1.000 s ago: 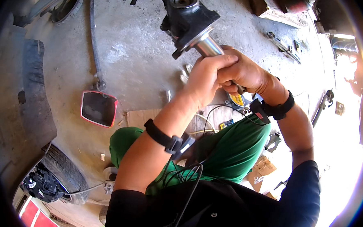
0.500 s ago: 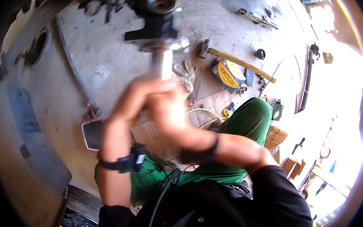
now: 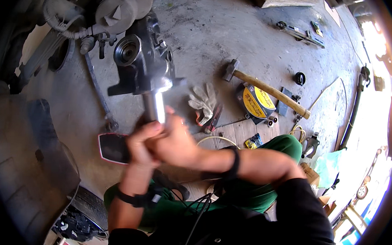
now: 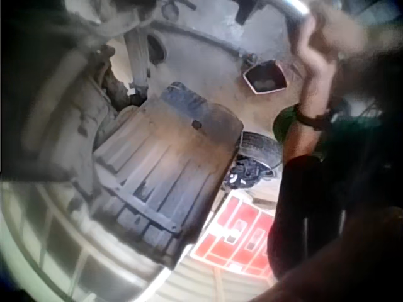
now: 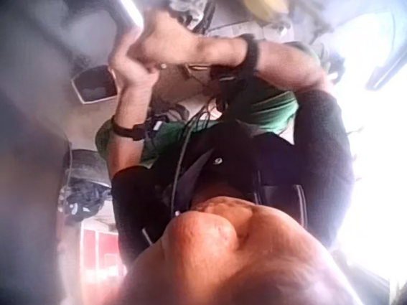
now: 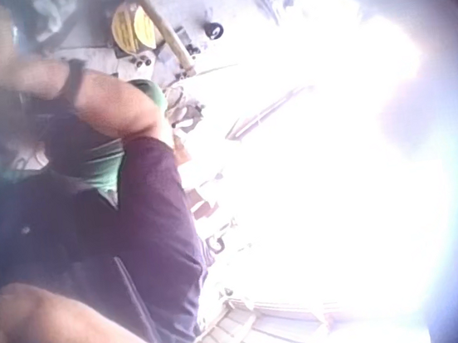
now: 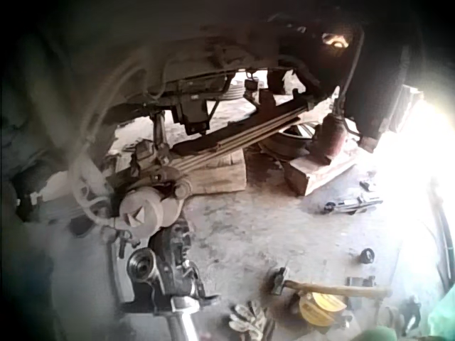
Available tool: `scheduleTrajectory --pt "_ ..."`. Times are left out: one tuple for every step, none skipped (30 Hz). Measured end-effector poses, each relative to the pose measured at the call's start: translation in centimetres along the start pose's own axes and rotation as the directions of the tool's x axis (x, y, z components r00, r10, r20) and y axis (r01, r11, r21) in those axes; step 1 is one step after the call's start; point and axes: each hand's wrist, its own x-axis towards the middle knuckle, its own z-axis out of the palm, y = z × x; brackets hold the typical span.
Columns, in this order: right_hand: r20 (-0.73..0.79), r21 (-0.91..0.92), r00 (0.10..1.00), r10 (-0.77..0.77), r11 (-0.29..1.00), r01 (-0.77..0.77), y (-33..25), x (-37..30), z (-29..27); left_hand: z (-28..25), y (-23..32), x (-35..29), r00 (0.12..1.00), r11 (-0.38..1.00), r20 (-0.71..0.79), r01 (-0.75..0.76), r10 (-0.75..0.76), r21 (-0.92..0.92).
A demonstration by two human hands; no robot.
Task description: The person holds a metal steering knuckle assembly, retrieves hardware from a box on the floor, and fits parts onto the assembly by hand.
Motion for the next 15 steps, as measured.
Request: scheduleTrajectory --pt "0.181 -0.130 0.967 0.179 0.979 -0.156 -1.8 0.1 -3.6 2.7 -1.6 -0.2 0.993 0.993 -0.080 -0.095 0.089 -0.072" --pt "0.287 -0.186 0.940 0.184 0.973 -0.134 -4.3 0.4 -6.3 5.3 -2.8 0.1 0.967 0.985 -0.227 -0.142 0.117 -0.096" --pt "0.578 -0.089 0.809 0.105 0.994 -0.065 -5.2 1.8 -9.9 8.0 -4.1 0.7 0.925 0.976 -0.354 -0.187 0.136 -0.114" --pt "0.536 -0.425 0.749 0.390 0.891 -0.160 -9.6 2.9 -10.8 11.4 -4.2 1.4 0.877 0.965 -0.466 -0.209 0.112 -0.161" --pt "0.606 -0.423 0.699 0.379 0.898 -0.121 -9.5 4.0 -12.2 13.3 -4.4 2.2 0.858 0.955 -0.504 -0.223 0.098 -0.193" --pt "0.631 -0.445 0.663 0.404 0.888 -0.117 -9.7 4.6 -12.7 13.9 -4.5 3.0 0.836 0.947 -0.539 -0.246 0.101 -0.205" --pt "0.653 -0.466 0.625 0.428 0.877 -0.114 -9.8 4.8 -12.8 13.9 -4.5 3.2 0.875 0.933 -0.473 -0.251 0.105 -0.257" --pt "0.598 -0.405 0.696 0.398 0.899 -0.166 -9.7 4.5 -12.4 13.4 -4.2 3.1 0.890 0.941 -0.448 -0.222 0.089 -0.254" --pt "0.529 -0.341 0.764 0.371 0.917 -0.209 -9.7 3.5 -12.2 13.3 -4.0 2.8 0.906 0.948 -0.418 -0.192 0.071 -0.254" --pt "0.450 -0.268 0.824 0.343 0.933 -0.242 -9.7 2.6 -11.9 12.8 -3.9 2.8 0.938 0.951 -0.344 -0.150 0.051 -0.270" --pt "0.418 -0.212 0.818 0.394 0.919 -0.333 -9.8 1.8 -11.7 12.1 -3.8 2.9 0.964 0.954 -0.266 -0.106 0.030 -0.279" --pt "0.387 -0.145 0.814 0.433 0.901 -0.410 -9.9 1.4 -11.6 11.4 -3.5 3.4 0.984 0.959 -0.179 -0.065 0.015 -0.275" --pt "0.362 -0.065 0.805 0.470 0.874 -0.482 -9.9 1.1 -11.4 9.8 -2.7 3.4 0.995 0.965 -0.007 0.095 -0.099 -0.246" --pt "0.399 -0.015 0.790 0.465 0.865 -0.502 -9.9 1.1 -11.5 9.3 -2.2 3.8 0.998 0.980 0.036 0.059 -0.053 -0.192" --pt "0.388 -0.009 0.808 0.444 0.878 -0.478 -9.7 1.1 -11.4 8.6 -2.0 4.2 0.997 0.990 0.076 0.021 -0.010 -0.137"
